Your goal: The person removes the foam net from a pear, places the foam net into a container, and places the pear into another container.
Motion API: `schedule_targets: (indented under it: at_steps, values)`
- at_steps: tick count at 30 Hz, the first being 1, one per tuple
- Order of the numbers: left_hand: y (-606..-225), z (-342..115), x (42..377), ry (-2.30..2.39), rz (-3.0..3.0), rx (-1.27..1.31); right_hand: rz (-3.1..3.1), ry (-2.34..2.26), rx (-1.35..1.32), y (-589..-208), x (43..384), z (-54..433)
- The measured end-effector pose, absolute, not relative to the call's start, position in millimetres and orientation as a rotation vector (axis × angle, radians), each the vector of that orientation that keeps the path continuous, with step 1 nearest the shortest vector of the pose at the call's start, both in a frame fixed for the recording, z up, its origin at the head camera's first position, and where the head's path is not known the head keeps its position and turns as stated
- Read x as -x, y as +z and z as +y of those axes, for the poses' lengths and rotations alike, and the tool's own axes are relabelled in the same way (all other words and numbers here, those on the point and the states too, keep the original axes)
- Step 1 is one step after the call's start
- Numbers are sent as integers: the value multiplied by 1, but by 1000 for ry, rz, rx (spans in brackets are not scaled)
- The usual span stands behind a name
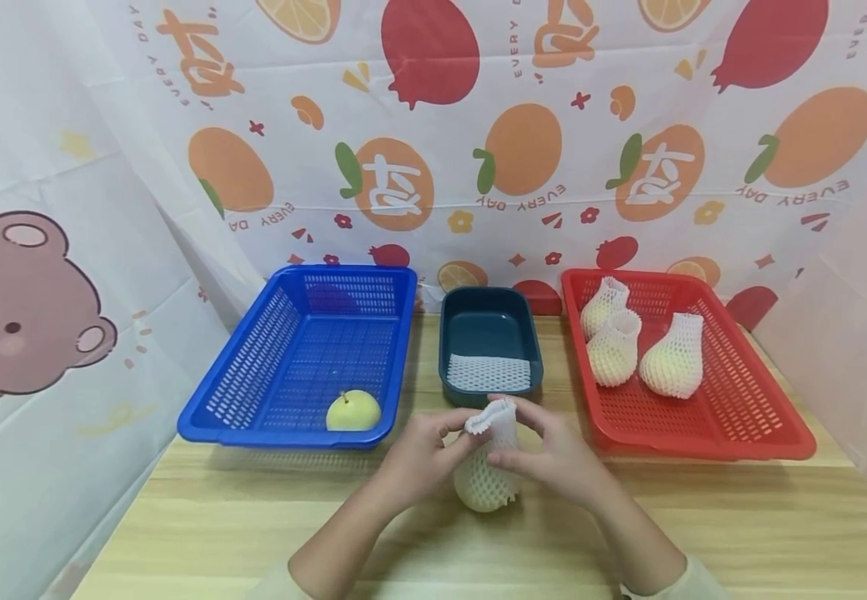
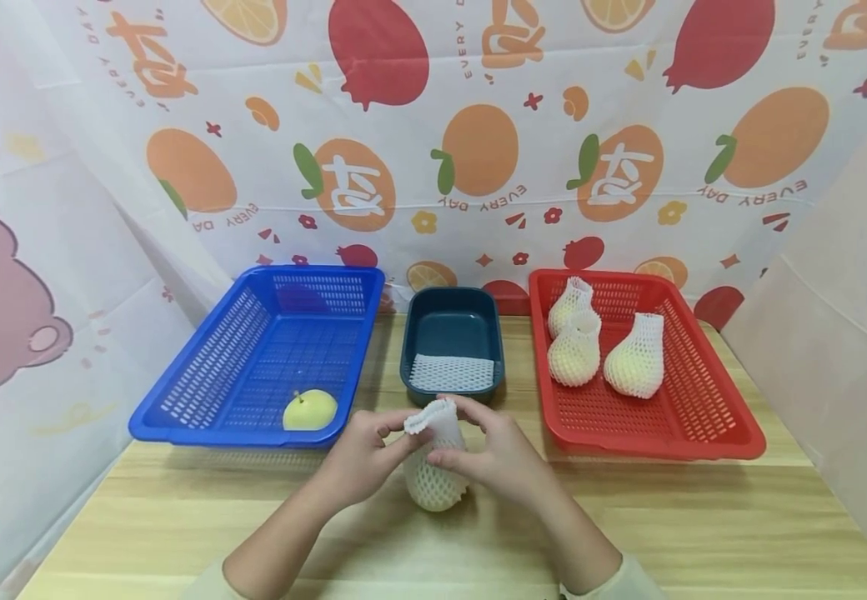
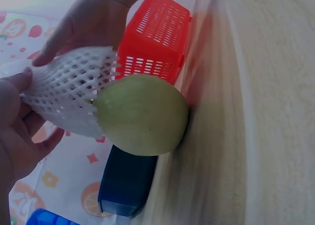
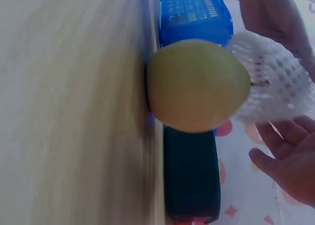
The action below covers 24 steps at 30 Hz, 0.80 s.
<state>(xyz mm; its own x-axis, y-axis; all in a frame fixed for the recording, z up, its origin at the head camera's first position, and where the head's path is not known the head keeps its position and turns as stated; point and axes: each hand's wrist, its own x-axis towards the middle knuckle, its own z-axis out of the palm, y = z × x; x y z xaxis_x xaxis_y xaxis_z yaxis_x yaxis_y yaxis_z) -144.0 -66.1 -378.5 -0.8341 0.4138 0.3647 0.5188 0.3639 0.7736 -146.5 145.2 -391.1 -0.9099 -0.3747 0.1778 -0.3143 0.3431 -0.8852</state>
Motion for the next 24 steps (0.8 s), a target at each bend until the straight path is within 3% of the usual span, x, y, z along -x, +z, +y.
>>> schedule_targets:
  at_steps: [9, 24]
  values:
    - [-373, -58, 144, -1596, -2379, 695, 2455, -1718, 516, -392, 149, 126]
    - [-348, -47, 157, -1975, -2329, 609, 2409, -1796, 631, -377, 160, 116]
